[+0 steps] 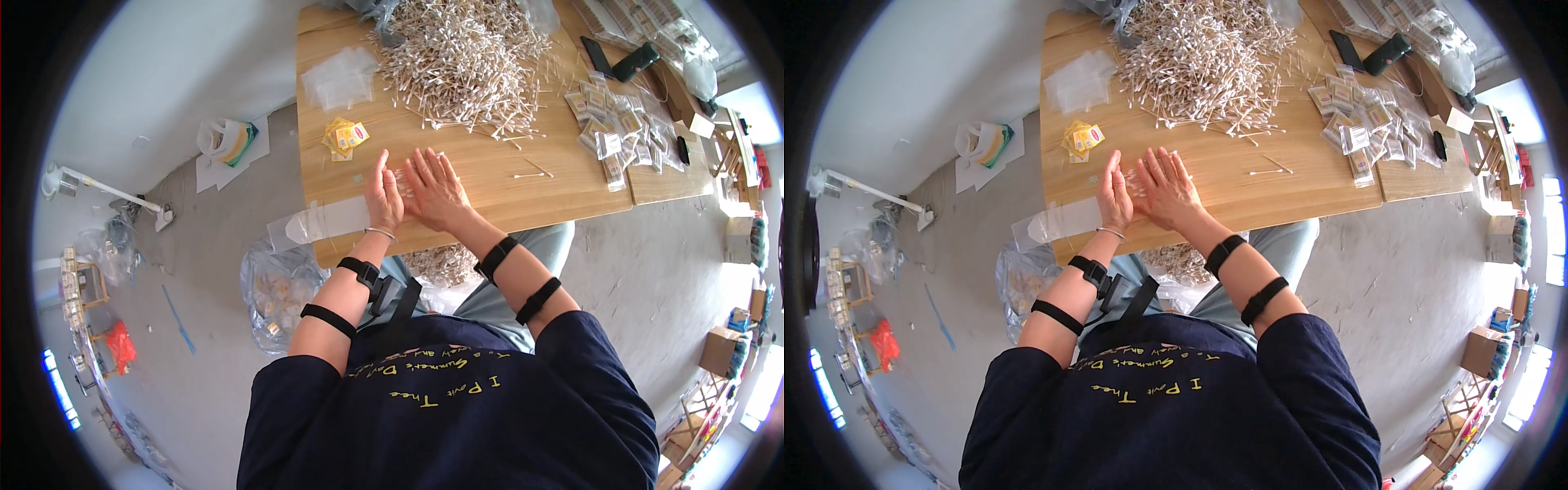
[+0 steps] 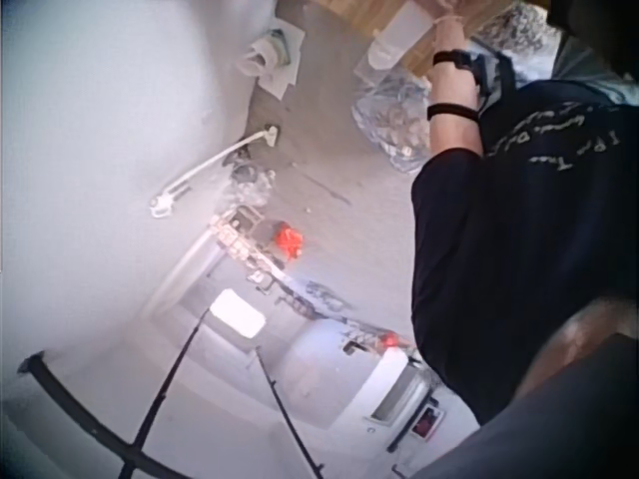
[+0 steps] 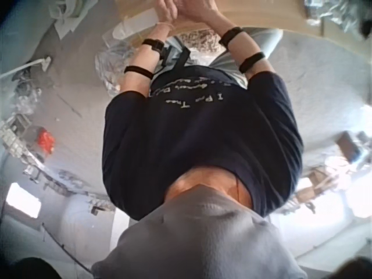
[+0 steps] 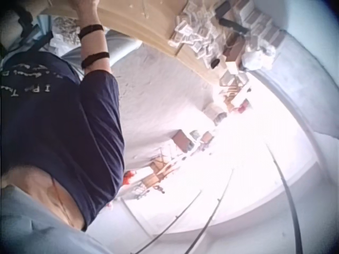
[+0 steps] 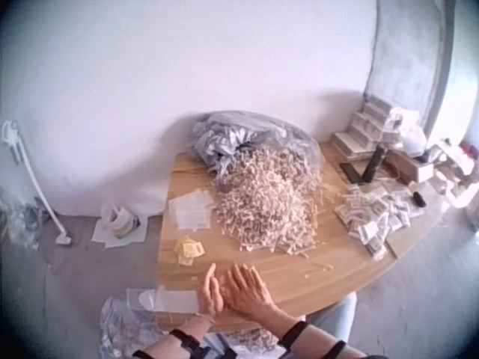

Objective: Picking up cotton swabs from a pile, aligning them, and placing them into small plastic bags.

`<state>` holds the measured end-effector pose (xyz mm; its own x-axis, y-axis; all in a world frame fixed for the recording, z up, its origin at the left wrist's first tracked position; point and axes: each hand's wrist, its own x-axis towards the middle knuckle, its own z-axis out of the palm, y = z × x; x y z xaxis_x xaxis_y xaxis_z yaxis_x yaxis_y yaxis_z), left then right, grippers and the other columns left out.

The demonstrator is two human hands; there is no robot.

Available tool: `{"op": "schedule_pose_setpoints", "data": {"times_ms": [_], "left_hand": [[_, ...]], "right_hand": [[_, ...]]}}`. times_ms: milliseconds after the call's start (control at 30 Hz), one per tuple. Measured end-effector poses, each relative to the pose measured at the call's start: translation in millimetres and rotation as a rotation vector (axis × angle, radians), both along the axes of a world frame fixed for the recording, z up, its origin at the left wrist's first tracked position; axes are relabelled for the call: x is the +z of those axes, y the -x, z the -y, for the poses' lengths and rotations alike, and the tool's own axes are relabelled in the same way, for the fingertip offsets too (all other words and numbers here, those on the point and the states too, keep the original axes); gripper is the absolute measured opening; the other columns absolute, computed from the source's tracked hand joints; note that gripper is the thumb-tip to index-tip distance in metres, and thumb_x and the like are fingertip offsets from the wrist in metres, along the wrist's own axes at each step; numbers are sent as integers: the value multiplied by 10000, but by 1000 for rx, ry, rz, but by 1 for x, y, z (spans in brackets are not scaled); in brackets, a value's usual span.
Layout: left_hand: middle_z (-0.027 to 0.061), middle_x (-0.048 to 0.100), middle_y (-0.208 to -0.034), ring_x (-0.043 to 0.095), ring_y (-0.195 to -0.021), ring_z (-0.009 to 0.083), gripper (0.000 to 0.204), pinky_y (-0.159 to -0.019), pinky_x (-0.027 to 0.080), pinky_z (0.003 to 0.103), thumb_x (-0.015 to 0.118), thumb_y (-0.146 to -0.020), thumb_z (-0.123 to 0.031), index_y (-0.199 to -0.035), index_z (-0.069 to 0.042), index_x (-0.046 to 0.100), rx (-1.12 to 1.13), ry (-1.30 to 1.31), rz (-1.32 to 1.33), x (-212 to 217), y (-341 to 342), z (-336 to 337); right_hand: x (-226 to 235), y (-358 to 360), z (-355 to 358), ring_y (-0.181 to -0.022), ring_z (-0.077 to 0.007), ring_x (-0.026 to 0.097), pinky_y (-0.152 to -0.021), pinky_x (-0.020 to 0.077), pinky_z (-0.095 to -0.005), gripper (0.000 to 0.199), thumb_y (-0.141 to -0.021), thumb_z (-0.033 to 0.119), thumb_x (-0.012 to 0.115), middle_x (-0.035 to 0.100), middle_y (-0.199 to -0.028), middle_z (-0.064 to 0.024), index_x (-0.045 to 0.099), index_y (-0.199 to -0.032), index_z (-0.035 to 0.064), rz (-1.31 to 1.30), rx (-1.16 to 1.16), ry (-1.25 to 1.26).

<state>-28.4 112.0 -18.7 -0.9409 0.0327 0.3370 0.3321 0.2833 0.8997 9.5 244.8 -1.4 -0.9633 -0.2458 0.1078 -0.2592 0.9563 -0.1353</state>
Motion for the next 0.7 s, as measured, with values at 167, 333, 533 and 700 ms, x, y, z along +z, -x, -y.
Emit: {"op": "schedule_pose_setpoints", "data": {"times_ms": [167, 333, 533, 700], "left_hand": [[184, 531, -1300, 510, -1201, 313, 406, -999, 406, 379, 370, -1008, -257, -1310, -8, 478, -20, -5, -13, 4, 2, 1], [208, 533, -1259, 506, -1167, 375, 443, -997, 405, 417, 524, -907, -213, -1294, -7, 461, -62, 83, -6, 14, -4, -7], [174, 514, -1206, 444, -1178, 364, 612, -1038, 331, 467, 660, -728, -274, -1246, -13, 465, -85, 486, -260, 18, -13, -6], [158, 516, -1159, 455, -1119, 347, 525, -994, 353, 457, 670, -741, -278, -1168, -20, 508, -60, 594, -252, 22, -18, -9]], "right_hand": [[5, -5, 1, -1431, -324, 123, -1160, 55, -470, 694, -913, 479, 429, 195, -1532, -162, 273, -1457, 76, 47, -18, 87], [-2, 0, -29, -1331, -372, 285, -1104, 218, -485, 537, -812, 47, 504, 308, -1437, -210, 378, -1333, 12, -227, -292, 738], [5, -4, -34, -1094, -357, 452, -961, 355, -475, 369, -780, -2, 477, 543, -1138, -160, 550, -1140, 34, -116, -274, 798], [11, 14, -36, -1064, -309, 469, -890, 388, -431, 273, -794, 53, 538, 564, -1081, -78, 653, -1028, 133, -65, -219, 489]]}}
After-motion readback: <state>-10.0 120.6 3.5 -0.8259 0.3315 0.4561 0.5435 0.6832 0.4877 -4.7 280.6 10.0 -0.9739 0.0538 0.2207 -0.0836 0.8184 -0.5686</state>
